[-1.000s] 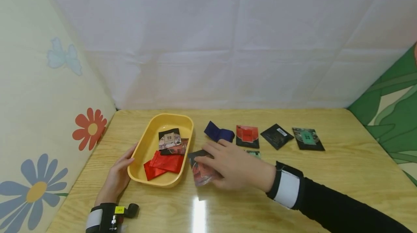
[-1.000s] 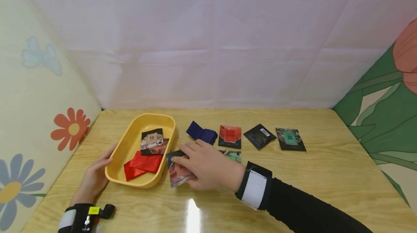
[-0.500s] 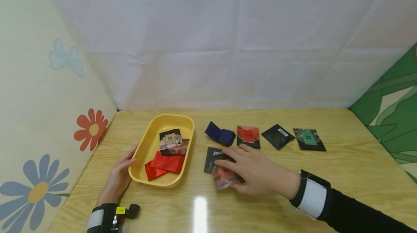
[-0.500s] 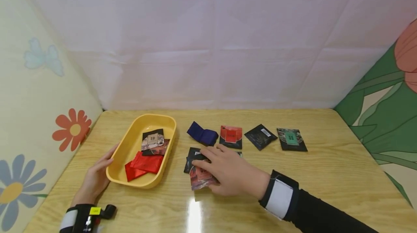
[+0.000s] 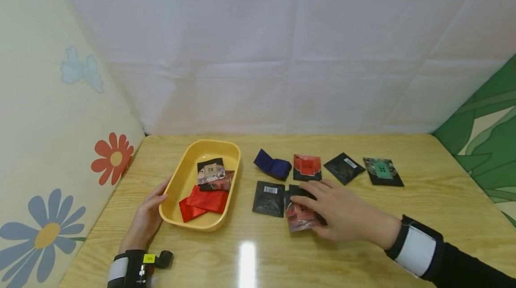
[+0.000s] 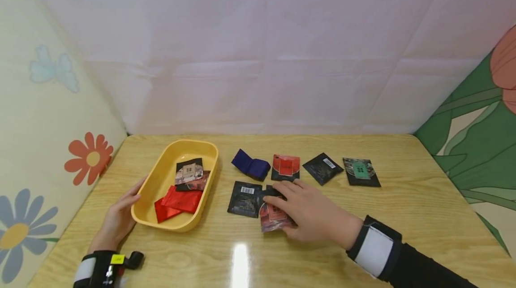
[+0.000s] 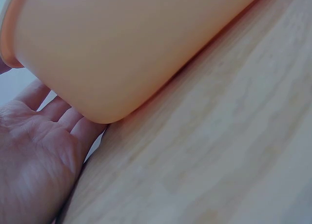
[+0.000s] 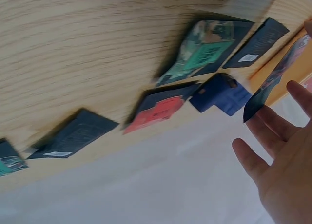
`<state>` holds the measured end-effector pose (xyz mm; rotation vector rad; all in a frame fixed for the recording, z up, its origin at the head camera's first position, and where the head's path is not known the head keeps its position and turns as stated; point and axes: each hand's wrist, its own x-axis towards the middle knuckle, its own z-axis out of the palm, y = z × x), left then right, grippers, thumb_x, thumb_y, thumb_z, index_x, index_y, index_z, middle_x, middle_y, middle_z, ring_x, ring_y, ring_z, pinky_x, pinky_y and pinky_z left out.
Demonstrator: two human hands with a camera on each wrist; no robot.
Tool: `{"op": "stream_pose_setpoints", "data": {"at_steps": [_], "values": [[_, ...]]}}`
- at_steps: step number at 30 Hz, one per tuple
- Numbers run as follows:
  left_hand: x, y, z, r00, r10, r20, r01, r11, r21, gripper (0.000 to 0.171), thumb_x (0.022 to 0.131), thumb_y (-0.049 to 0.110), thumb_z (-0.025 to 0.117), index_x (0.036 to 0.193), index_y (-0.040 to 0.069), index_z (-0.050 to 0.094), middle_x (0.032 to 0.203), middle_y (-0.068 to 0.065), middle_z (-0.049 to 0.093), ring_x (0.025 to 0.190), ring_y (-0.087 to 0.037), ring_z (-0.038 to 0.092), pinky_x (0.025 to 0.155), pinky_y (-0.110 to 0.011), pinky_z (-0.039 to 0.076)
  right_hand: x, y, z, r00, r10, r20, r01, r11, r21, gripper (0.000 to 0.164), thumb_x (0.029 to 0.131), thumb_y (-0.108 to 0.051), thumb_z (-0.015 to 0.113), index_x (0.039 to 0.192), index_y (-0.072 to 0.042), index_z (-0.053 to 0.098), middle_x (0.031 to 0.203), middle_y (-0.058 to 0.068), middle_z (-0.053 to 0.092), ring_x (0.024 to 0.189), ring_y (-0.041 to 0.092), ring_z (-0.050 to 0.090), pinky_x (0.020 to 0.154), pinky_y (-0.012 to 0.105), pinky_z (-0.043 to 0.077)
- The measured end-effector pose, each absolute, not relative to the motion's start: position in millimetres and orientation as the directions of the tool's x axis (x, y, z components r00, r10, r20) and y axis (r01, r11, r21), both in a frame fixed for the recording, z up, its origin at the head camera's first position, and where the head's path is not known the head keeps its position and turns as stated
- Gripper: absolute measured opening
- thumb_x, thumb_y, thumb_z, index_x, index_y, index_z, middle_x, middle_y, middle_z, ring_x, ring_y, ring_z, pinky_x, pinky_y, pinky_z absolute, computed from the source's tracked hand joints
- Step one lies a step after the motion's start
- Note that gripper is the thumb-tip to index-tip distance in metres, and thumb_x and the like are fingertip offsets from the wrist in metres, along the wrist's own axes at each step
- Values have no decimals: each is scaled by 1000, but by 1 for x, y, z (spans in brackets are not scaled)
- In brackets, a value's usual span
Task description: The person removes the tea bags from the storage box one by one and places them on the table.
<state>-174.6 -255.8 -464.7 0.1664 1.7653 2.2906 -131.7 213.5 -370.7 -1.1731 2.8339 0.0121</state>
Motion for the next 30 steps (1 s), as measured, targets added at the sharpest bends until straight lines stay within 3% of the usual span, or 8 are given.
{"op": "stream_pose_setpoints", "data": {"at_steps": [13,30], "values": [[-175,-256,-465,-963,267,-41,-106,-232,967,57,105,15,31,158,3,14,150,9,33,129,-2,44,103,-18,37,-132,254,-377,-729,-684,-14,-684,729,2,68,84,-44,74,145,-23,51,143,14,47,125,35,50,103,59,37],[-174,-258,-466,-962,268,-50,-112,-224,968,59,105,17,32,158,3,11,155,5,26,128,1,42,103,-17,37,-133,297,-385,-790,-612,37,-611,791,35,67,81,-43,79,140,-21,56,140,14,50,123,37,53,101,63,38]]}}
